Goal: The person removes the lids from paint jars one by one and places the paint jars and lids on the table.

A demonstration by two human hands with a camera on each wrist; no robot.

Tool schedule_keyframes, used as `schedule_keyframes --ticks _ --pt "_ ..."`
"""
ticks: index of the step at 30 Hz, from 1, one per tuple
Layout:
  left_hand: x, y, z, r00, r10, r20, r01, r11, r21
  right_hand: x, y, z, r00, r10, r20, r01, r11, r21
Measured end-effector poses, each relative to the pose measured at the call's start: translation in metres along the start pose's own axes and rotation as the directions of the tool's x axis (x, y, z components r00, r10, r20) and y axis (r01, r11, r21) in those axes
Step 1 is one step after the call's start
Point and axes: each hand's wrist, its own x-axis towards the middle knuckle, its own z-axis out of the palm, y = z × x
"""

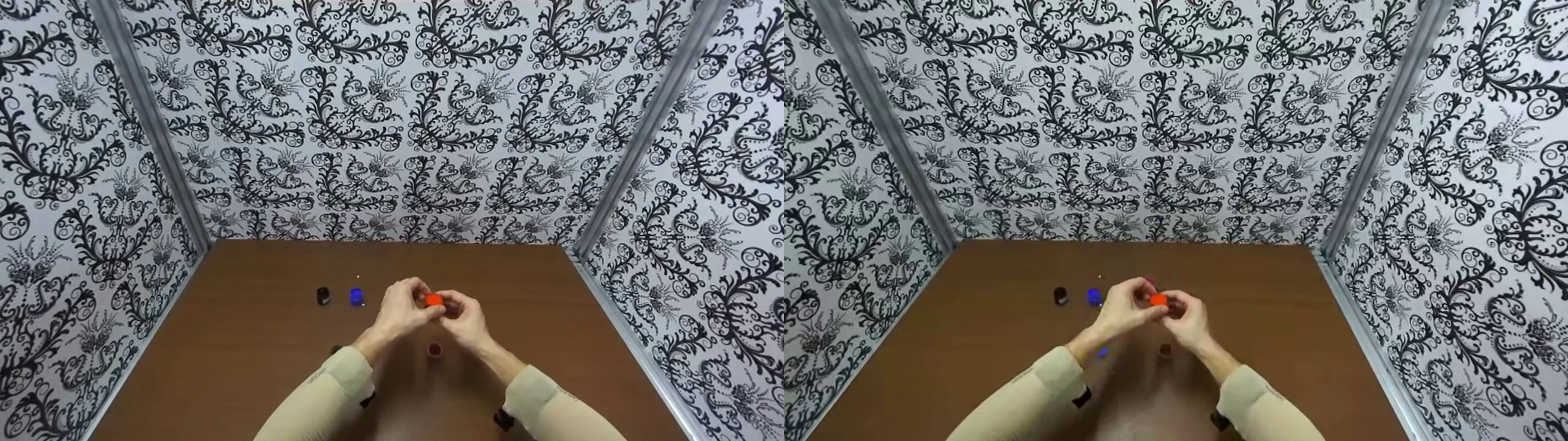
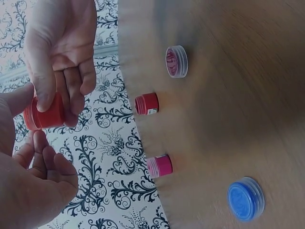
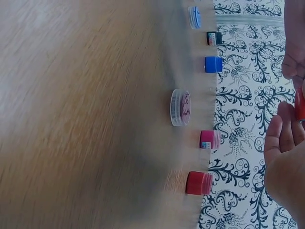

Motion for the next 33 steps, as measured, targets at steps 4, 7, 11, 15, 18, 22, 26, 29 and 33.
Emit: schedule_keyframes --ticks 4,7,11,15,18,22,26,29,33 --pt "0.0 0.002 0.001 1.0 -0.016 -0.017 0.016 1.0 -0.017 0.0 -0.001 0.0 1.0 0.014 -0.011 -0.014 1.0 -0.005" --pt "-0.001 0.005 0.002 0.998 -0.053 -0.039 0.052 0.998 -0.027 0.0 -0.002 0.0 0.999 0.028 -0.025 -0.029 0.999 -0.017" --pt "-0.002 0.009 0.004 0.993 -0.099 -0.064 0.097 0.995 -0.033 0.0 -0.001 0.0 0.998 0.038 -0.045 -0.039 0.999 -0.035" --pt "-0.002 0.007 0.004 0.995 -0.089 -0.044 0.088 0.996 -0.033 -0.001 -0.002 -0.001 0.999 0.03 -0.038 -0.032 0.999 -0.043" --pt "0.0 0.002 0.0 1.0 -0.009 -0.008 0.009 0.999 -0.036 -0.001 -0.005 -0.001 1.0 0.021 -0.011 -0.022 0.999 -0.043" --pt "0.003 -0.004 -0.007 0.988 0.144 0.05 -0.142 0.989 -0.05 0.0 -0.007 0.0 1.0 0.005 0.027 -0.004 1.0 -0.024" --pt "0.006 -0.007 -0.012 0.972 0.213 0.099 -0.208 0.976 -0.058 0.0 -0.01 0.001 0.999 -0.012 0.05 0.013 1.0 -0.01" --pt "0.007 -0.007 -0.013 0.973 0.21 0.099 -0.205 0.977 -0.057 0.0 -0.01 0.001 0.998 -0.022 0.066 0.023 1.0 -0.013" --pt "0.006 -0.004 -0.012 0.986 0.146 0.08 -0.141 0.988 -0.066 0.0 -0.009 0.003 0.997 -0.029 0.065 0.031 0.999 -0.022"
